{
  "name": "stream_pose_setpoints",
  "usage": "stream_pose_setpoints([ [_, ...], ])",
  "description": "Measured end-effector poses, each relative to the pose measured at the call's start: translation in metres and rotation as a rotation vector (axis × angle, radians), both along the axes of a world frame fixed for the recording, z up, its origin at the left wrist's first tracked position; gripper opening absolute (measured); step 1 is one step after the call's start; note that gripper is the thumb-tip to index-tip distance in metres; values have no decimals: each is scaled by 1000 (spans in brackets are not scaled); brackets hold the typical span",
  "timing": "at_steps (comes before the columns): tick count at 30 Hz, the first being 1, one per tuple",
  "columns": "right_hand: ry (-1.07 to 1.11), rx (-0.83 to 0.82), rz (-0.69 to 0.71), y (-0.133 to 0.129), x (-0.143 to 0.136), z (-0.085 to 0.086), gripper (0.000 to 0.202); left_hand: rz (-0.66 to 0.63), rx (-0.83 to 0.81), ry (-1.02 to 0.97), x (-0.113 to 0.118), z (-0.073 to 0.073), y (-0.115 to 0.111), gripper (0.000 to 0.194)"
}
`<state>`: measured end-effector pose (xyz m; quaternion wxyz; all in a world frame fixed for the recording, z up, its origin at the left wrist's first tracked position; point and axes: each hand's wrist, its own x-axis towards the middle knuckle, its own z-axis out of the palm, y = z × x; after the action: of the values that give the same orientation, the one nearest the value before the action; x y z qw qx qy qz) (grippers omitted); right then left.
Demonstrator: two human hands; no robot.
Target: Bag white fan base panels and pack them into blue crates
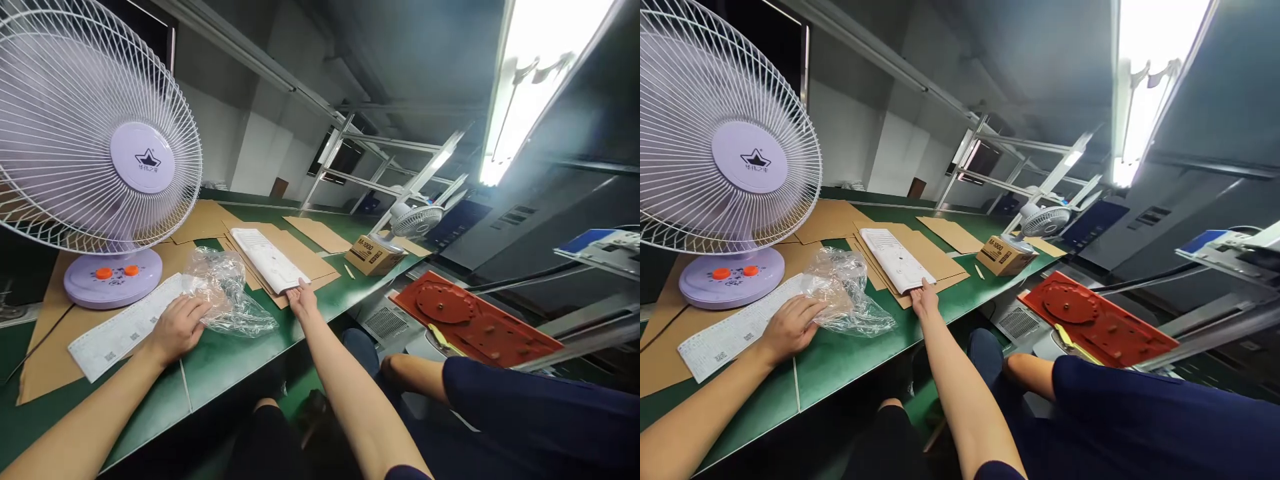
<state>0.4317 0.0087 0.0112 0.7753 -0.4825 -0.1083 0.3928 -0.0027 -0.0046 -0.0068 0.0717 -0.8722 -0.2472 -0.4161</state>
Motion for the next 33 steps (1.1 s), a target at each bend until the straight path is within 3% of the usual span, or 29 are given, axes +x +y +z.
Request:
stream_pose_setpoints([
  [8,34,75,81,46,-20,20,43,-91,-408,235,1,-14,3,35],
  [14,60,89,159,52,-33,24,38,-133,-501,200,6,-17,4,30],
  [21,153,119,226,48,-58,39,64,-78,-571,172,4,-16,6,29],
  [26,130,179,299,21,-73,54,74,-65,-557,103,0,-20,10,33],
  [33,55,296,376,-63,-100,73,84,-56,-458,34,-1,-27,14,33],
])
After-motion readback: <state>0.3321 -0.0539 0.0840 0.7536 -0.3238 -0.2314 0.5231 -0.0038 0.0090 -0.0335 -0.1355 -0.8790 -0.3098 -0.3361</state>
